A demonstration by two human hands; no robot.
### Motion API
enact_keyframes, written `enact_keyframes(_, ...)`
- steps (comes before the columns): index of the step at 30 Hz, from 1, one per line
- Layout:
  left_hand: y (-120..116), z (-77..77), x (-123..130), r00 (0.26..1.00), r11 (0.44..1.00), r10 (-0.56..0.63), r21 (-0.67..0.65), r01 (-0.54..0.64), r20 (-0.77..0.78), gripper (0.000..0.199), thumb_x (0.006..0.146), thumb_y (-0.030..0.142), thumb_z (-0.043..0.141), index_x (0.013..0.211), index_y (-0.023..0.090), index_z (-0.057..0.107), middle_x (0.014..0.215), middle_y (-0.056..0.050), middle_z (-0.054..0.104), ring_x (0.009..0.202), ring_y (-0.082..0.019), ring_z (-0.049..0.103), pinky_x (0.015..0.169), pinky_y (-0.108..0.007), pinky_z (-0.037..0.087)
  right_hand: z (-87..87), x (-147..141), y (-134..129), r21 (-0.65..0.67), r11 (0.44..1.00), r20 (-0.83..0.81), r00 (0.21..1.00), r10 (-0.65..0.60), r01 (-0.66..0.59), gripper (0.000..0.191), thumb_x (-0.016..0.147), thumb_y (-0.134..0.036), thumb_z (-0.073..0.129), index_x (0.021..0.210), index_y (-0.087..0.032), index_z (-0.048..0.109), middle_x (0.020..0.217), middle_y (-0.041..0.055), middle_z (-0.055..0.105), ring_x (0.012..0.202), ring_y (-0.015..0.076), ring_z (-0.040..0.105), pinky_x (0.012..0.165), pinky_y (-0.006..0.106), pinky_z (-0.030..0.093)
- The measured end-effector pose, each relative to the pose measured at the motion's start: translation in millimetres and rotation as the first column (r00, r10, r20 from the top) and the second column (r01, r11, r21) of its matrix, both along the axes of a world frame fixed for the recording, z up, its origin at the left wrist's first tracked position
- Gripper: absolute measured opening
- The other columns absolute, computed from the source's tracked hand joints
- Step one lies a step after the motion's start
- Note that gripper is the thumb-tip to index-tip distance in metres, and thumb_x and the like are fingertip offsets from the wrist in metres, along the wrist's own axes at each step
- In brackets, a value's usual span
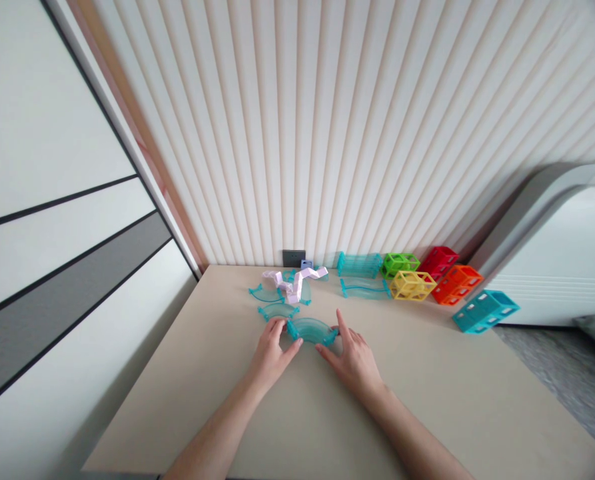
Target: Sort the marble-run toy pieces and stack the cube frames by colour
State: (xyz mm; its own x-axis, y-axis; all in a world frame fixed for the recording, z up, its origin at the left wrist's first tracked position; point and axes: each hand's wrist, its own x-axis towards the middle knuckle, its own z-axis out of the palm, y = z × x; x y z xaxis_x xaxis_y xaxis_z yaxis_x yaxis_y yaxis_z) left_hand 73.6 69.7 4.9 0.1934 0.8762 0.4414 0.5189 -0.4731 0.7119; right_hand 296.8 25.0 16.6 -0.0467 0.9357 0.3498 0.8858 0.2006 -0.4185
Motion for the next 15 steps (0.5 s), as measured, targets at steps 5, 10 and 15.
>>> enact_keyframes(5,0,0.0,0,1.000,1.000,0.000,0.004,0.000,0.001,0.035,0.084,0.034,0.068,0.114,0.021,0.058,0.103,-0.008,0.066,0.093,-0.022,0.068,0.086,-0.038,0.059,0.3,0,0,0.076,0.997,0.116,0.993,-0.012,0.004,0.076,0.096,-0.050,0.054,0.157,-0.013,0.027,0.101,0.0123,0.076,0.090,0.0280,0.072,0.084,0.041,0.055)
enact_keyframes(10,1,-7.1,0,1.000,1.000,0.019,0.014,-0.019,-0.015,0.039,0.080,0.030,0.071,0.115,0.021,0.056,0.104,-0.008,0.067,0.095,-0.023,0.068,0.088,-0.039,0.059,1.1,-1,-1,0.103,0.995,0.154,0.988,-0.013,-0.003,0.081,0.097,-0.054,0.052,0.159,-0.011,0.022,0.102,0.0135,0.076,0.089,0.0279,0.071,0.082,0.040,0.054)
enact_keyframes(15,2,-14.9,1,0.998,0.999,0.038,0.026,-0.037,-0.039,0.046,0.074,0.026,0.077,0.115,0.021,0.056,0.109,-0.010,0.068,0.101,-0.026,0.069,0.090,-0.042,0.059,-0.2,-2,-5,0.030,0.998,0.146,0.988,-0.050,0.046,0.097,0.092,-0.059,0.057,0.161,-0.013,0.006,0.106,0.0141,0.075,0.094,0.0307,0.071,0.084,0.043,0.053)
